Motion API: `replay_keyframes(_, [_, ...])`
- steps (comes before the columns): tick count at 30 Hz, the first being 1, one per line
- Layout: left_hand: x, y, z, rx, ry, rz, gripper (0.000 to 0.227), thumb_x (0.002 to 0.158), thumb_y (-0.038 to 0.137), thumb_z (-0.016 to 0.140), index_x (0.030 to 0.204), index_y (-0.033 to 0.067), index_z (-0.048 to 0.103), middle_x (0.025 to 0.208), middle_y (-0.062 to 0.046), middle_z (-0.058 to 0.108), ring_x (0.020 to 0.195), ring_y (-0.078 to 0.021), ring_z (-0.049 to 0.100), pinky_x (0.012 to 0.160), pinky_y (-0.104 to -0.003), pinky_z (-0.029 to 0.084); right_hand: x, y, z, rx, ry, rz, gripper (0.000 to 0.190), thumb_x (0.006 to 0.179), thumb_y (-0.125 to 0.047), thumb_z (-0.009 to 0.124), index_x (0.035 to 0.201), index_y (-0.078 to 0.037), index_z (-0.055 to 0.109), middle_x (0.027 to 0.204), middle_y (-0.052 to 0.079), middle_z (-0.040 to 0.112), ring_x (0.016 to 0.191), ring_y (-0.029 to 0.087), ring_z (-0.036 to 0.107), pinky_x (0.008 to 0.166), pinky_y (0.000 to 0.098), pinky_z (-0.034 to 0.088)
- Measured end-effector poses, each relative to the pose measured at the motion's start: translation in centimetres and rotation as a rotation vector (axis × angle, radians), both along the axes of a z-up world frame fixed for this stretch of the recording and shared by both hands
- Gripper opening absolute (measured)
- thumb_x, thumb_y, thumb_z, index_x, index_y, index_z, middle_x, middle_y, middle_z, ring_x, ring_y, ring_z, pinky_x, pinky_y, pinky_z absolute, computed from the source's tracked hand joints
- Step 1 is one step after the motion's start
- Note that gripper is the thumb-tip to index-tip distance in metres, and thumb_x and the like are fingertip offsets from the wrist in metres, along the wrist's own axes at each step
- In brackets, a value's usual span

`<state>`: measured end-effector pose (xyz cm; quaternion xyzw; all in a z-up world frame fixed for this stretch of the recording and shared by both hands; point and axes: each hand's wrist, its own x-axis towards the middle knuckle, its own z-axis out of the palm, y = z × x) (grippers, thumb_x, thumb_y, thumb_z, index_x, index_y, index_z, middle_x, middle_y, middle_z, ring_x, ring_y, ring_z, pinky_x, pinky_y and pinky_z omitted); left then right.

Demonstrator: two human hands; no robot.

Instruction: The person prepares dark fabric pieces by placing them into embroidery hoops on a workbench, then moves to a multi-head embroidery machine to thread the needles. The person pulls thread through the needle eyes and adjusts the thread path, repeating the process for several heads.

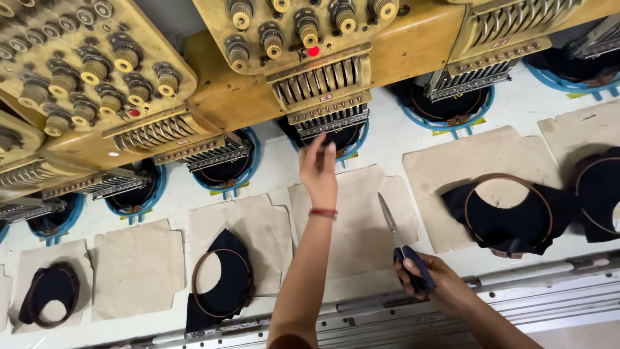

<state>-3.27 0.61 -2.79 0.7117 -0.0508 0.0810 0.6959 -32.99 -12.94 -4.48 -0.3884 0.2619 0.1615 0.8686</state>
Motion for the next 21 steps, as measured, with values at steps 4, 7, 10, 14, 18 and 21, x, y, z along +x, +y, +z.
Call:
replay_keyframes(4, [4.2, -2.5, -0.1, 0.049, -0.054, 0.057, 0.036, 0.096, 0.036, 0.080, 0.125, 0.0141, 0.079, 0.098, -0.001, 0.054, 0.085, -0.0149, 0.059, 0.082, -0.034, 0.055, -0.5, 0.4, 0.2, 0.009, -0.036, 0.001, 0.036, 0.098, -0.025, 0.072, 0.108, 0.009, 0.068, 0.076, 0.013, 0.055, 0.053, 0.019, 0.052, 0.043, 0.0303, 0.030])
replay_keyframes(7, [3.8, -2.9, 1.0, 0.145, -0.204, 0.071, 0.017, 0.097, 0.030, 0.079, 0.098, 0.0134, 0.075, 0.088, 0.000, 0.062, 0.086, -0.0176, 0.056, 0.079, -0.036, 0.051, -1.1, 0.3, 0.0, -0.007, 0.013, 0.001, 0.034, 0.098, -0.023, 0.073, 0.109, 0.009, 0.071, 0.076, 0.013, 0.056, 0.054, 0.020, 0.051, 0.048, 0.0328, 0.033])
replay_keyframes(10, [1.2, -2.2, 2.6, 0.199, -0.503, -0.040, 0.017, 0.105, 0.020, 0.070, 0.092, 0.0106, 0.072, 0.109, -0.004, 0.060, 0.106, -0.0225, 0.056, 0.089, -0.038, 0.052, -1.6, -0.2, -0.2, -0.028, 0.080, 0.002, 0.032, 0.098, -0.021, 0.074, 0.111, 0.008, 0.073, 0.079, 0.012, 0.057, 0.062, 0.021, 0.052, 0.055, 0.0339, 0.038])
replay_keyframes(14, [0.3, -0.9, 5.8, 0.192, -0.655, -0.387, 0.015, 0.114, 0.016, 0.057, 0.109, 0.0053, 0.066, 0.137, -0.014, 0.068, 0.138, -0.0361, 0.063, 0.117, -0.051, 0.053, -2.1, -0.4, -0.3, -0.071, 0.111, -0.014, 0.034, 0.097, -0.021, 0.074, 0.113, 0.009, 0.076, 0.083, 0.013, 0.063, 0.062, 0.023, 0.056, 0.057, 0.0358, 0.043])
replay_keyframes(18, [1.7, 0.8, 1.1, 0.310, -0.351, -0.298, 0.014, 0.111, 0.020, 0.062, 0.108, 0.0072, 0.069, 0.103, -0.006, 0.074, 0.090, -0.0213, 0.071, 0.081, -0.035, 0.057, -1.9, -0.4, 0.3, -0.053, 0.115, -0.014, 0.032, 0.097, -0.020, 0.074, 0.110, 0.010, 0.074, 0.081, 0.015, 0.061, 0.062, 0.026, 0.055, 0.059, 0.0380, 0.041])
replay_keyframes(21, [0.5, 1.7, -2.7, 0.293, -0.213, -0.307, 0.007, 0.110, 0.015, 0.062, 0.103, 0.0137, 0.063, 0.094, -0.002, 0.078, 0.085, -0.0194, 0.076, 0.075, -0.035, 0.057, -1.8, -0.4, 0.1, -0.050, 0.095, -0.038, 0.032, 0.099, -0.019, 0.072, 0.110, 0.011, 0.073, 0.079, 0.015, 0.060, 0.060, 0.025, 0.053, 0.056, 0.0374, 0.039])
